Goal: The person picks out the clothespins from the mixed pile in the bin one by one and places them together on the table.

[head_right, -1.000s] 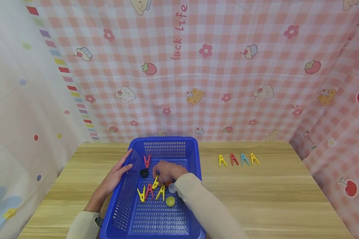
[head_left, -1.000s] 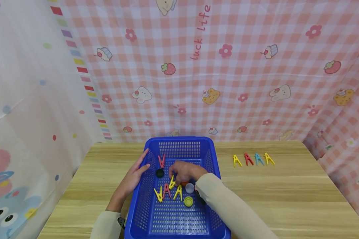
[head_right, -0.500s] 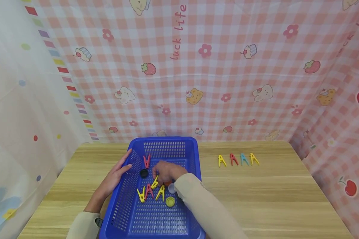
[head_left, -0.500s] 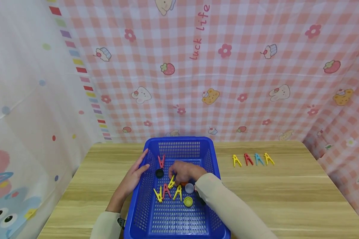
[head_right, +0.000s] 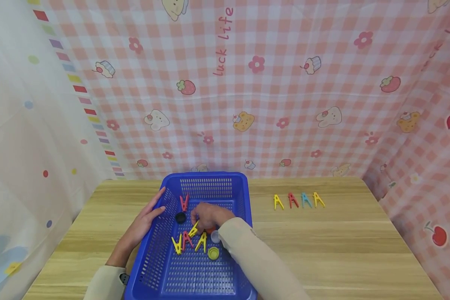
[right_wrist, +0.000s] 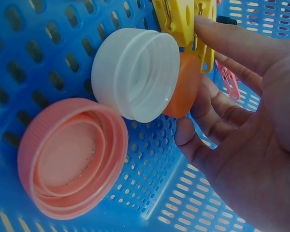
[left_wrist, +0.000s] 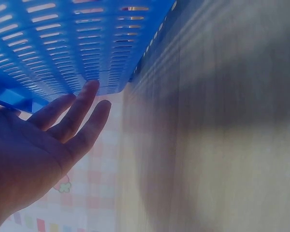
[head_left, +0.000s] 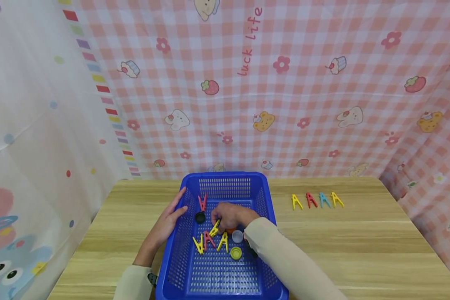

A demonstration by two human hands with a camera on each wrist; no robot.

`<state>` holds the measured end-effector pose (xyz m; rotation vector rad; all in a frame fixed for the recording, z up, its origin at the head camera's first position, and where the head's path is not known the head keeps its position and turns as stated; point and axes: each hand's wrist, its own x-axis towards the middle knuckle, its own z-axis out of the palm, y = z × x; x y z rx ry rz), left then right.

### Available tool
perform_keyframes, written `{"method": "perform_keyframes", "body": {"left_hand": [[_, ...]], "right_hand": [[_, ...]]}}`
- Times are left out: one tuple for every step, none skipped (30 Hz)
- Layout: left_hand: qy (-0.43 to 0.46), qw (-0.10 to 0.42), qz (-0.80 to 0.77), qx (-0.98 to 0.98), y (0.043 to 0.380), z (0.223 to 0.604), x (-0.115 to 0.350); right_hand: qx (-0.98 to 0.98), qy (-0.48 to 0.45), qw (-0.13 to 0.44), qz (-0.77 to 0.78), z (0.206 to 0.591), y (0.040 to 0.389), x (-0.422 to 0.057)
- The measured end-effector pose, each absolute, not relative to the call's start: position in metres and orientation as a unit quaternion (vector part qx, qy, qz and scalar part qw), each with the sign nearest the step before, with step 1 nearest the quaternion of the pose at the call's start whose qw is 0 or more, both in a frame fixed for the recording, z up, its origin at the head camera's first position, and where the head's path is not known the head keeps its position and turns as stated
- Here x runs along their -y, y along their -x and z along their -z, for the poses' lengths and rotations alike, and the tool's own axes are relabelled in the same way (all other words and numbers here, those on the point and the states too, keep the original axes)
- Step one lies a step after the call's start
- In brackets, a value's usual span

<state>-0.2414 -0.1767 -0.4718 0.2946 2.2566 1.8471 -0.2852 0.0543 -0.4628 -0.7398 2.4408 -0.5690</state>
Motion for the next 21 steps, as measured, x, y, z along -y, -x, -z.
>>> {"method": "perform_keyframes", "body": {"left_hand": [[-0.100, 0.106, -0.627, -0.765, 0.241, 0.472, 0.177], [-0.099, 0.107, -0.628, -0.765, 0.241, 0.472, 0.177], [-0.099, 0.108, -0.628, -0.764, 0.241, 0.472, 0.177], [-0.098, 0.108, -0.628, -0.764, 0.241, 0.472, 0.178], [-0.098, 0.109, -0.629, -0.764, 0.242, 0.472, 0.178], [-0.099, 0.110, -0.629, -0.763, 0.242, 0.472, 0.178], [-0.099, 0.111, -0.630, -0.763, 0.242, 0.473, 0.178], [-0.100, 0.112, -0.630, -0.762, 0.242, 0.473, 0.179], [-0.100, 0.113, -0.630, -0.762, 0.243, 0.473, 0.179], [-0.100, 0.113, -0.630, -0.762, 0.243, 0.473, 0.179], [-0.100, 0.114, -0.629, -0.762, 0.243, 0.474, 0.179], [-0.099, 0.114, -0.629, -0.763, 0.243, 0.474, 0.180], [-0.099, 0.114, -0.628, -0.764, 0.243, 0.474, 0.180], [-0.098, 0.113, -0.627, -0.765, 0.243, 0.474, 0.180], [-0.099, 0.112, -0.625, -0.766, 0.243, 0.474, 0.180], [-0.099, 0.112, -0.625, -0.767, 0.244, 0.474, 0.179], [-0.099, 0.111, -0.623, -0.768, 0.244, 0.474, 0.179], [-0.099, 0.111, -0.622, -0.769, 0.244, 0.474, 0.179], [-0.100, 0.110, -0.620, -0.770, 0.244, 0.473, 0.179], [-0.100, 0.108, -0.619, -0.771, 0.244, 0.473, 0.179], [-0.099, 0.108, -0.618, -0.772, 0.244, 0.473, 0.179]], "right_hand": [[-0.900, 0.273, 0.263, 0.213, 0.463, 0.285, -0.054], [-0.899, 0.274, 0.264, 0.215, 0.463, 0.285, -0.054], [-0.898, 0.273, 0.267, 0.219, 0.463, 0.286, -0.054], [-0.897, 0.274, 0.269, 0.222, 0.463, 0.286, -0.054], [-0.896, 0.274, 0.270, 0.223, 0.463, 0.286, -0.055], [-0.896, 0.272, 0.272, 0.223, 0.462, 0.286, -0.055], [-0.896, 0.271, 0.274, 0.223, 0.461, 0.286, -0.055], [-0.896, 0.270, 0.275, 0.221, 0.461, 0.286, -0.056], [-0.896, 0.269, 0.275, 0.220, 0.460, 0.286, -0.056], [-0.897, 0.270, 0.274, 0.219, 0.459, 0.286, -0.056], [-0.897, 0.269, 0.274, 0.219, 0.458, 0.285, -0.056], [-0.897, 0.269, 0.275, 0.219, 0.457, 0.285, -0.056], [-0.896, 0.270, 0.275, 0.219, 0.456, 0.285, -0.057], [-0.896, 0.270, 0.276, 0.219, 0.456, 0.284, -0.057], [-0.896, 0.269, 0.277, 0.220, 0.455, 0.284, -0.057], [-0.895, 0.268, 0.278, 0.222, 0.455, 0.284, -0.057], [-0.896, 0.265, 0.280, 0.222, 0.454, 0.284, -0.057], [-0.896, 0.264, 0.281, 0.219, 0.454, 0.284, -0.058], [-0.898, 0.262, 0.281, 0.216, 0.453, 0.284, -0.058], [-0.899, 0.260, 0.281, 0.214, 0.452, 0.284, -0.058], [-0.899, 0.258, 0.281, 0.213, 0.452, 0.284, -0.059]]}}
